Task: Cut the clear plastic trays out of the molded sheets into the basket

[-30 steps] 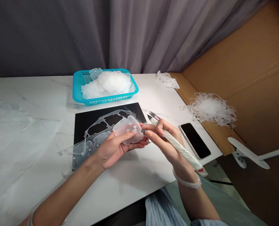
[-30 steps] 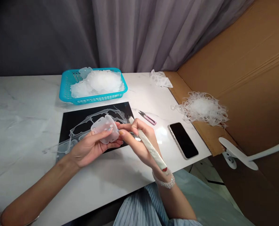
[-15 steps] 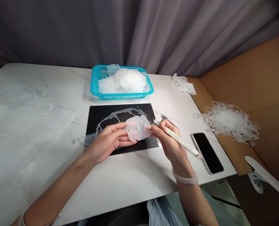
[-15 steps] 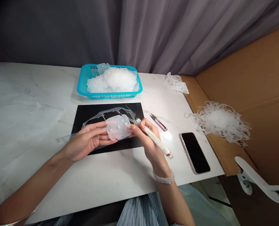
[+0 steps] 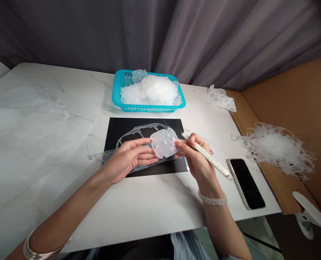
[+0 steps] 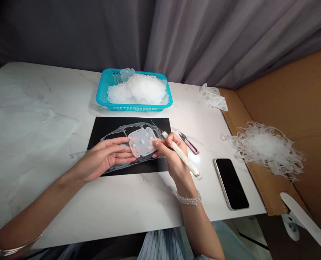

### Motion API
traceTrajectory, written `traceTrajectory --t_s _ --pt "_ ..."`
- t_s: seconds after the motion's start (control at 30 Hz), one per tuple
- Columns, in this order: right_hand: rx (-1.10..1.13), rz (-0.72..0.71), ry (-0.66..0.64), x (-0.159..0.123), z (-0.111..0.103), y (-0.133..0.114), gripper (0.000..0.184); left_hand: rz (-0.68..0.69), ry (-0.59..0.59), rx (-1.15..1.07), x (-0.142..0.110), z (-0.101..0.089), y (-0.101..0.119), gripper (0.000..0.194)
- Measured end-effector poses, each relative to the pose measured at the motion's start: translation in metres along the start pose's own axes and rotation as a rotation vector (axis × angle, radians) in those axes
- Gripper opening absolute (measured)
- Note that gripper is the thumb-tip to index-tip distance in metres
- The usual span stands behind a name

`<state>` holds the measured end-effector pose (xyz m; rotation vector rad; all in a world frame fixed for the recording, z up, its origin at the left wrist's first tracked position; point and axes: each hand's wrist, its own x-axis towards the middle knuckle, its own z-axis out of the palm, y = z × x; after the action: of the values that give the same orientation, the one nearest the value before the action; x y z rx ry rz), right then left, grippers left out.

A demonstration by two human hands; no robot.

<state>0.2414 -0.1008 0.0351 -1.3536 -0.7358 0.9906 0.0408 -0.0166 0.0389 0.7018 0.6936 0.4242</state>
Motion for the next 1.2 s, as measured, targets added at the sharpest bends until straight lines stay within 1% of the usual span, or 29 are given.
traceTrajectory --t_s 0.07,0.1,0.13,0.2,0.23,0.27,0.3,0.37,0.43,0.47,0.5,0.6,0.67,0.87,1.2 --pt "-0.158 -0.148 0.104 -0.004 0.004 -0.001 0.045 0.007 0.047 -0.023 0.002 -0.001 -0.001 0.040" --pt "-0.245 -0.224 0.124 -0.007 0.007 -0.002 0.044 -0.003 0.054 -0.049 0.003 -0.002 -0.001 0.041" --pt "-0.323 -0.283 0.097 -0.010 0.011 -0.003 0.043 -0.024 0.041 -0.086 0.004 -0.002 -0.002 0.042" --pt "-0.412 -0.319 -0.063 -0.017 0.019 -0.004 0.042 -0.066 -0.027 -0.159 0.006 -0.002 -0.005 0.048" --pt "-0.421 -0.303 -0.144 -0.020 0.021 -0.005 0.042 -0.069 -0.056 -0.178 0.008 -0.002 -0.007 0.048" --pt "-0.413 -0.277 -0.188 -0.021 0.023 -0.006 0.042 -0.057 -0.071 -0.177 0.008 -0.002 -0.009 0.046" --pt "-0.389 -0.253 -0.184 -0.022 0.022 -0.006 0.043 -0.035 -0.068 -0.160 0.009 -0.002 -0.011 0.040" --pt "-0.304 -0.226 -0.061 -0.019 0.018 -0.006 0.043 0.003 -0.029 -0.103 0.009 -0.003 -0.014 0.030" --pt "-0.194 -0.206 0.073 -0.013 0.009 -0.005 0.042 0.001 -0.011 -0.071 0.008 -0.004 -0.015 0.029" --pt "-0.142 -0.184 0.113 -0.009 0.005 -0.003 0.041 -0.009 -0.014 -0.072 0.007 -0.004 -0.014 0.028" --pt "-0.098 -0.153 0.125 -0.006 0.001 -0.001 0.040 -0.015 -0.018 -0.079 0.007 -0.004 -0.014 0.028" --pt "-0.010 -0.036 0.074 0.000 -0.004 0.004 0.039 -0.028 -0.017 -0.105 0.005 -0.003 -0.011 0.028" --pt "0.023 0.005 0.036 0.000 -0.004 0.006 0.039 -0.042 -0.002 -0.120 0.005 -0.003 -0.010 0.028" --pt "0.036 -0.010 0.021 -0.004 0.000 0.006 0.037 -0.070 -0.024 -0.146 0.005 -0.004 -0.010 0.033" --pt "0.147 -0.005 0.009 -0.003 0.002 0.008 0.039 -0.077 -0.095 -0.177 0.006 -0.006 -0.013 0.032"
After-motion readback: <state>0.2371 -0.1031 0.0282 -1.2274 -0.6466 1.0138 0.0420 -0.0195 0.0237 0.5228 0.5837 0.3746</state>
